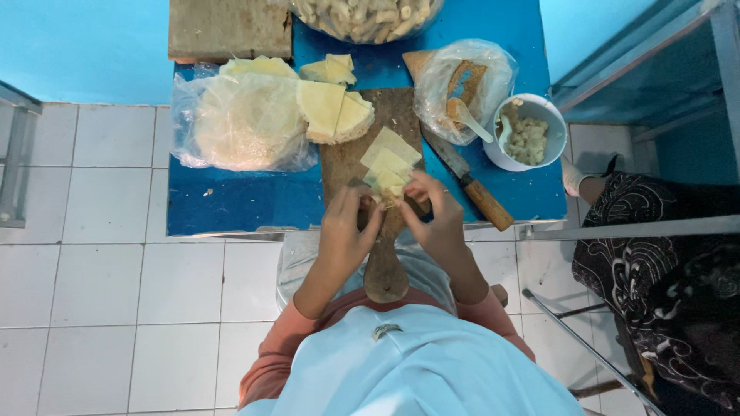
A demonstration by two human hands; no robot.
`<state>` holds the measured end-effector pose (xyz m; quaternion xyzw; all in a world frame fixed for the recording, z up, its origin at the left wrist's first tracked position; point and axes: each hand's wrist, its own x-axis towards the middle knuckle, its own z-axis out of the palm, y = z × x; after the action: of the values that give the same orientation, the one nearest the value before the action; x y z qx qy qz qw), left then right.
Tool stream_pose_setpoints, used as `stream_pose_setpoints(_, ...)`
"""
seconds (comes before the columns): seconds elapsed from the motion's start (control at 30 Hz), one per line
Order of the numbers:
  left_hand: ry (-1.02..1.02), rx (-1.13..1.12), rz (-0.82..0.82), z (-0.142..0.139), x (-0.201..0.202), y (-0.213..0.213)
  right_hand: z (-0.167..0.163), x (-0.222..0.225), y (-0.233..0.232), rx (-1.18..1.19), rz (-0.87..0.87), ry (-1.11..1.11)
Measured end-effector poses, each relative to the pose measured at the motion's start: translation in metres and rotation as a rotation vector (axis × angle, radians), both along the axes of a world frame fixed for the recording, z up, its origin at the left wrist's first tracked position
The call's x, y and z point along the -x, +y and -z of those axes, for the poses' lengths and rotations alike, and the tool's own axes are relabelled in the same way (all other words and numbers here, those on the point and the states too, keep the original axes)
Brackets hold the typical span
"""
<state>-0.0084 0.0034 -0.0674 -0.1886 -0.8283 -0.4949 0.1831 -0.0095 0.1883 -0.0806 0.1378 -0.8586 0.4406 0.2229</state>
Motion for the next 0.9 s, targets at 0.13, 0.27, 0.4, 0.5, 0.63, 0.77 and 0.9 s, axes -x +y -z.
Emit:
stream_pose_setpoints(0.13,0.052,0.079,-0.027,0.0,-0.001,0.002,-0.007,0.002,-0.006,-0.04,-0.006,-0.036)
stream_pose_setpoints(0.27,0.038,0.073,-0.038,0.001,-0.001,0.004,-0.009,-0.003,-0.012,0.034,0.039,-0.082)
stream_pose_setpoints(0.4,0.027,0.063,-0.035,0.002,-0.002,0.004,-0.004,-0.01,-0.016,0.067,0.087,-0.02)
stream_pose_setpoints(0.5,0.038,0.056,-0.019,0.003,-0.003,0.003,0.001,-0.011,-0.017,0.053,0.106,0.015)
stream_pose_setpoints(0.63,0.086,0.033,0.007,0.002,-0.001,0.003,0.006,-0.012,-0.019,0.032,0.097,0.051)
stream_pose_setpoints(0.77,0.053,0.022,0.045,0.001,0.0,0.003,0.004,-0.012,-0.02,-0.12,0.001,0.138)
stream_pose_setpoints(0.9,0.057,0.014,0.055,-0.001,0.0,0.003,-0.001,-0.013,-0.019,-0.133,-0.1,0.148)
